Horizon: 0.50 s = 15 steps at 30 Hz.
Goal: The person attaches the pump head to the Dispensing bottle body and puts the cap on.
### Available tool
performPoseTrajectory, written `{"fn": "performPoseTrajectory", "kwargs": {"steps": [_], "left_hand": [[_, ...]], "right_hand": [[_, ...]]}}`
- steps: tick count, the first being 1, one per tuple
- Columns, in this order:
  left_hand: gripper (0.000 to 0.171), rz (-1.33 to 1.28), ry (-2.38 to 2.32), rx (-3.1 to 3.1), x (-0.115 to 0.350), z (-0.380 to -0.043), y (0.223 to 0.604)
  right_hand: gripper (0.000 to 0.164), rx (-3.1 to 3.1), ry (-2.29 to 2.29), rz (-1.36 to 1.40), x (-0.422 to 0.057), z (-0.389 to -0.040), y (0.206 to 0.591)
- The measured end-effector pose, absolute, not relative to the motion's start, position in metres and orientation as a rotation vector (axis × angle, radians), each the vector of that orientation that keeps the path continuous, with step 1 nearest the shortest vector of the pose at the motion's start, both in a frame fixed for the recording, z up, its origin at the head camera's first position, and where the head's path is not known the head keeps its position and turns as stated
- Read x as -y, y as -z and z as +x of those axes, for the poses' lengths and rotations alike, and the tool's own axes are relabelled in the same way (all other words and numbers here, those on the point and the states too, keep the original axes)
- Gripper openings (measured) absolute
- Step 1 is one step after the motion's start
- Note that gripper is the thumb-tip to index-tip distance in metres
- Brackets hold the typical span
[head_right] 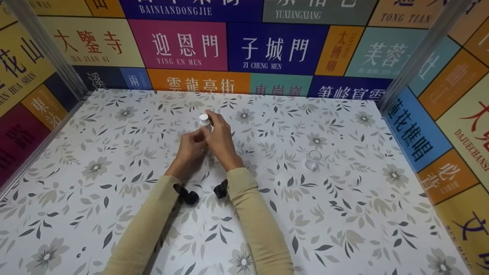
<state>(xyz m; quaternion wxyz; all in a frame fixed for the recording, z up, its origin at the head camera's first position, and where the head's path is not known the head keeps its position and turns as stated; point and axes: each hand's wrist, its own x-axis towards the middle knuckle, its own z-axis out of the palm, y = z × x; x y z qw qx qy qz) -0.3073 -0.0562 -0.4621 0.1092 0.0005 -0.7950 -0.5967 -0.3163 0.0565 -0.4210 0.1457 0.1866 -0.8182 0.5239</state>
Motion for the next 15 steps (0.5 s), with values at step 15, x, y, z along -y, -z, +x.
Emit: {"fn": "performPoseTrajectory", "kwargs": {"steps": [15], "left_hand": [[0.016, 0.003, 1.803, 2.308, 0.056, -0.308, 0.4629]], "right_hand": [[0.045, 2.317, -1.491, 0.532, -0.0548, -0.3152, 0.4203]]}}
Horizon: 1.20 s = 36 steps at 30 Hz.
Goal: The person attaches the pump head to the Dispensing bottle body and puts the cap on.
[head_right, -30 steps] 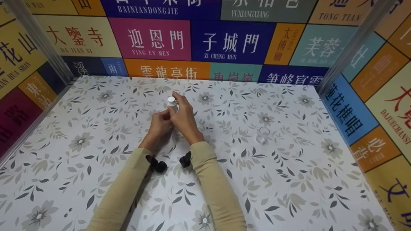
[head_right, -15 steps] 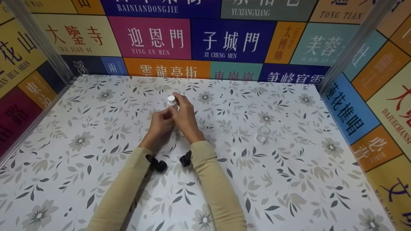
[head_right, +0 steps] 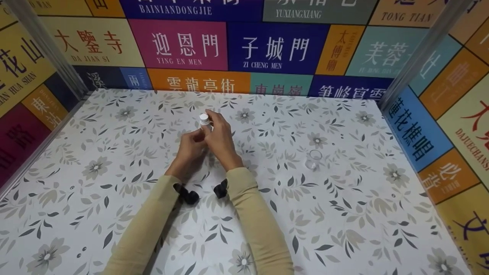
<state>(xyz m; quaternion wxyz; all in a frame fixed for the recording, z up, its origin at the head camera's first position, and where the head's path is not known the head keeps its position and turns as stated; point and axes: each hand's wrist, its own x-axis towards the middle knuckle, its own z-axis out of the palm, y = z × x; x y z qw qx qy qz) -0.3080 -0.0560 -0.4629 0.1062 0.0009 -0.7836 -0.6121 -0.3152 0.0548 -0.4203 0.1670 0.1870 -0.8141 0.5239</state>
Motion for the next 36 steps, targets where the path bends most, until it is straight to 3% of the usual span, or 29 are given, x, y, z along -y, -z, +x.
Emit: {"fn": "performPoseTrajectory", "kwargs": {"steps": [11, 18, 23, 30, 36], "left_hand": [[0.033, 0.013, 1.81, 2.299, 0.0541, -0.31, 0.4658], [0.028, 0.008, 1.728, 2.351, 0.0564, -0.3094, 0.4637], [0.026, 0.02, 1.706, 2.374, 0.0574, -0.3081, 0.4626], [0.036, 0.022, 1.758, 2.341, 0.0564, -0.3075, 0.4616], [0.029, 0.019, 1.738, 2.35, 0.0564, -0.3076, 0.4625]], "right_hand": [[0.054, 2.343, -1.602, 0.519, -0.0552, -0.315, 0.4178], [0.042, 2.306, -1.496, 0.573, -0.0523, -0.315, 0.4194], [0.043, 2.318, -1.476, 0.532, -0.0526, -0.3147, 0.4198], [0.048, 2.309, -1.497, 0.528, -0.0544, -0.3161, 0.4197], [0.043, 2.355, -1.488, 0.575, -0.0557, -0.3156, 0.4203]]}}
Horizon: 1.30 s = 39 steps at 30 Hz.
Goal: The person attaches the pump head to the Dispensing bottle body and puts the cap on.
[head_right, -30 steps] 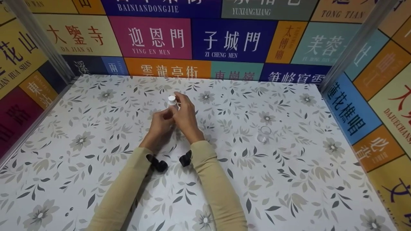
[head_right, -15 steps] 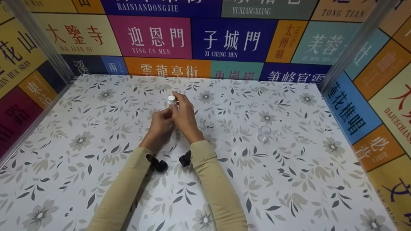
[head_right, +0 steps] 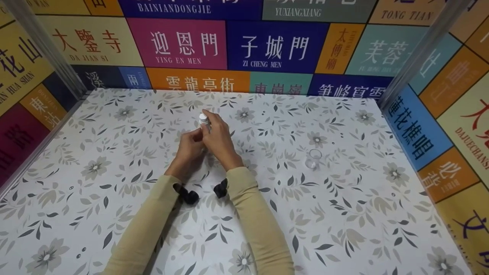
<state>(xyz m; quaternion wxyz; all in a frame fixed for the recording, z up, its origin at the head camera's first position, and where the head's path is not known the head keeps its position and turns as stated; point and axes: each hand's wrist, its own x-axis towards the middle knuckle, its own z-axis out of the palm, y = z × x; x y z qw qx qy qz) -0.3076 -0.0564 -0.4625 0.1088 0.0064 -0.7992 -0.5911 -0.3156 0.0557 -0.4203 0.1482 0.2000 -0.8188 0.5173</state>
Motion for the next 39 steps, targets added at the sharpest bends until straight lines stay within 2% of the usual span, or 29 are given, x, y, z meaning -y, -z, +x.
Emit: {"fn": "performPoseTrajectory", "kwargs": {"steps": [7, 15, 18, 25, 32, 39], "left_hand": [[0.028, 0.024, 1.788, 2.335, 0.0562, -0.3077, 0.4628], [0.028, -0.034, 1.765, 2.321, 0.0574, -0.3075, 0.4637], [0.029, -0.036, 1.7, 2.35, 0.0579, -0.3074, 0.4642], [0.02, -0.013, 1.722, 2.322, 0.0564, -0.3082, 0.464], [0.02, 0.008, 1.838, 2.277, 0.0541, -0.3083, 0.4639], [0.037, 0.009, 1.811, 2.301, 0.0554, -0.3091, 0.4647]], "right_hand": [[0.042, 2.389, -1.401, 0.607, -0.0578, -0.314, 0.4205], [0.053, 2.44, -1.331, 0.588, -0.0605, -0.3146, 0.4184], [0.05, 2.423, -1.355, 0.624, -0.0602, -0.3148, 0.4182], [0.043, 2.368, -1.372, 0.668, -0.0589, -0.3153, 0.4188], [0.045, 2.396, -1.355, 0.635, -0.0616, -0.3148, 0.4187], [0.055, 2.408, -1.366, 0.639, -0.0637, -0.316, 0.4197]]}}
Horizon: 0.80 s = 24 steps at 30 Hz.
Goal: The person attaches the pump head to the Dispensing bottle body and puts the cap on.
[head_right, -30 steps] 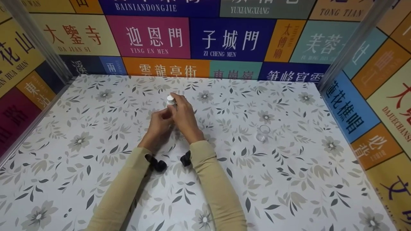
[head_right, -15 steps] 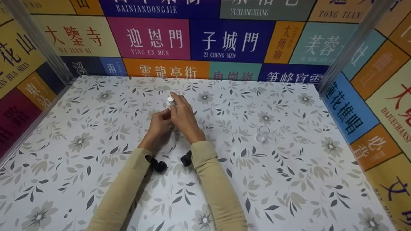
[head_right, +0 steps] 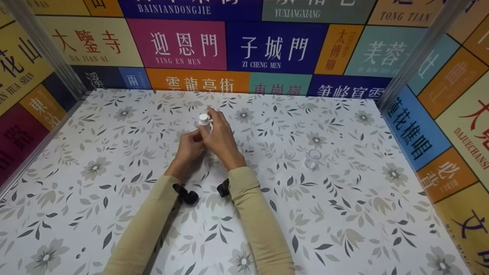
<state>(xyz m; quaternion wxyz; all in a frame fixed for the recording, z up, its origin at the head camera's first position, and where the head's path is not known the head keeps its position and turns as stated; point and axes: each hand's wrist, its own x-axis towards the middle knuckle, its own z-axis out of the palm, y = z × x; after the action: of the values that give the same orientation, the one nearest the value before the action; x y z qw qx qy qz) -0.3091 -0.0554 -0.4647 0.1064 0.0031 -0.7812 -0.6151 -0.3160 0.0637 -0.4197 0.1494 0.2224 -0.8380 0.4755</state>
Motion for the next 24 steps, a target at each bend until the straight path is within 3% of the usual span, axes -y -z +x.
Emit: {"fn": "performPoseTrajectory", "kwargs": {"steps": [8, 24], "left_hand": [[0.011, -0.024, 1.697, 2.334, 0.0569, -0.3081, 0.4637], [0.011, -0.022, 1.697, 2.357, 0.0586, -0.308, 0.4636]], "right_hand": [[0.051, 2.394, -1.381, 0.692, -0.0616, -0.316, 0.4203], [0.051, 2.428, -1.375, 0.578, -0.0578, -0.3154, 0.4154]]}}
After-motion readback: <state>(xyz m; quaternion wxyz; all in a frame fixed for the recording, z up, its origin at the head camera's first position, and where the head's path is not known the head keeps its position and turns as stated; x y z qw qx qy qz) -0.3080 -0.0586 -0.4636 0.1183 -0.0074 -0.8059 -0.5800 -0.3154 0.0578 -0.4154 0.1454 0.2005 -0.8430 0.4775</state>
